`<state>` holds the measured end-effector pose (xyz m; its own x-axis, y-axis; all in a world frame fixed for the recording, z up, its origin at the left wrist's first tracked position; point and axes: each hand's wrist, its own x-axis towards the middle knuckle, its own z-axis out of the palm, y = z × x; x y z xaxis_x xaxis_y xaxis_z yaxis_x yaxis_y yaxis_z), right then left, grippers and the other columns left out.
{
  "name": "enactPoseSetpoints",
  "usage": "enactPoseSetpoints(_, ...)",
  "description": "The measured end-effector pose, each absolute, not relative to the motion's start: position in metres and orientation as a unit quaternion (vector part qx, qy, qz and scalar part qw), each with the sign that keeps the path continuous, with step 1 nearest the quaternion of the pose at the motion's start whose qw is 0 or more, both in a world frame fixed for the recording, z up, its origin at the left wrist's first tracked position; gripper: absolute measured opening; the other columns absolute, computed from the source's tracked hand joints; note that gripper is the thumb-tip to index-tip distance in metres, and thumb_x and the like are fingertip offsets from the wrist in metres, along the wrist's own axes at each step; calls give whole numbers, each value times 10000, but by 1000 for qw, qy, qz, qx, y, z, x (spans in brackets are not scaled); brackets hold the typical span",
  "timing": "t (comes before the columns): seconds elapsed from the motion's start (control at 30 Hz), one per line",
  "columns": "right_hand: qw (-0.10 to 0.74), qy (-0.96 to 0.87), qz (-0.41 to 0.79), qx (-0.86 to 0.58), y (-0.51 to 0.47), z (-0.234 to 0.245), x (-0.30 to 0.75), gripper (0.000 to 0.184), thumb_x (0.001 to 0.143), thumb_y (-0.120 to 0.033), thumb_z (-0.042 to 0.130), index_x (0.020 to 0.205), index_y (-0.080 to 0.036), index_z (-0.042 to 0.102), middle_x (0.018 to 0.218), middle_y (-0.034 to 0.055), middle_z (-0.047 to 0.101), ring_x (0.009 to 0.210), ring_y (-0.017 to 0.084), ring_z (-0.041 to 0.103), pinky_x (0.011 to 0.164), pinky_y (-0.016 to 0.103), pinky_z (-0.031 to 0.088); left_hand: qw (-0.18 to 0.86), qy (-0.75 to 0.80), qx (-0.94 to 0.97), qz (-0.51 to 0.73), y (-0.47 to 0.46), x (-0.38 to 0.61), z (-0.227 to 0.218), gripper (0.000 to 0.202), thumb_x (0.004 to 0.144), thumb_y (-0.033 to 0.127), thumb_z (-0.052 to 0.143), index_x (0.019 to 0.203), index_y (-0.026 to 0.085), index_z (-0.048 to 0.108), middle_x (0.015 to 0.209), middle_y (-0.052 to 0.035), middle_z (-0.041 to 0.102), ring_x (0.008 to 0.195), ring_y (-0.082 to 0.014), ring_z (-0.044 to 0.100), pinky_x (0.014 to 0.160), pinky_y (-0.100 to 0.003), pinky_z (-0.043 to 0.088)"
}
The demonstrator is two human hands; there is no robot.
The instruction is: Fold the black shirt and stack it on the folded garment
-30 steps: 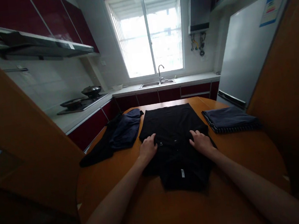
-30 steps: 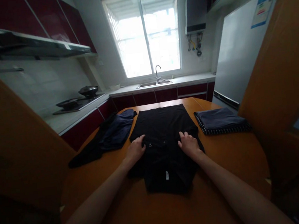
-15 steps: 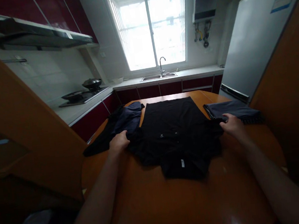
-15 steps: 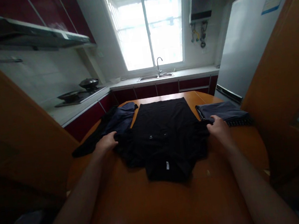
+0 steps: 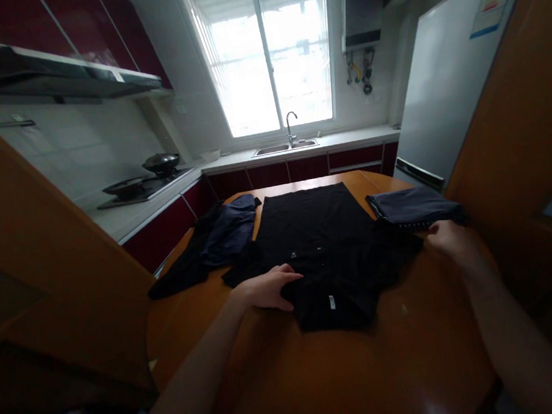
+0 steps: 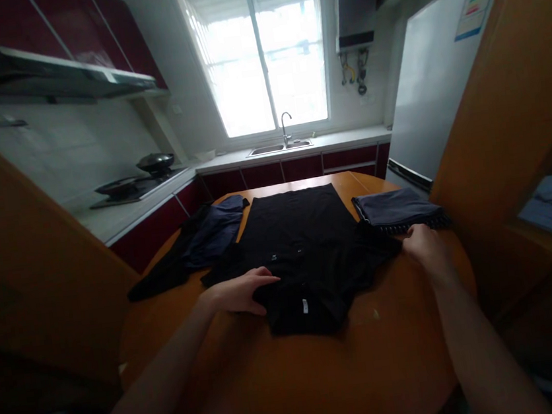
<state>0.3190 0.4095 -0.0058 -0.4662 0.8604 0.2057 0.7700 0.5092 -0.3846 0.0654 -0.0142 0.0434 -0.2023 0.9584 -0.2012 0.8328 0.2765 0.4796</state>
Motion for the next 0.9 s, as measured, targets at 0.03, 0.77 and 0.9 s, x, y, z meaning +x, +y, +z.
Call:
enactPoseSetpoints(0.03,211,-859,125,-450,397,-6,322,326,784,-185,595,1072,-132,739,988,226,720,912,329,698,774,405,513,229,758,599,121,-16,67,43,818,607,322,876,1373,333,591,1336,-61,544,1256,-302,509,1085,-367,404)
enactPoseSetpoints(0.77,-1,-982,182,47,272,5,380,156,949,-247,523,849,-223,639,930,39,659,871,187,613,838,342,428,174,748,622,153,-114,101,30,256,978,328,549,1190,286,686,1094,-36,650,969,-184,650,879,-263,498)
enactPoseSetpoints(0.9,93,-979,178,-41,301,15,361,250,968,-392,506,966,-236,702,1044,81,673,963,224,623,872,349,468,79,827,506,232,-111,53,35,412,965,457,515,1296,233,617,1198,-73,641,1082,-234,626,959,-328,479)
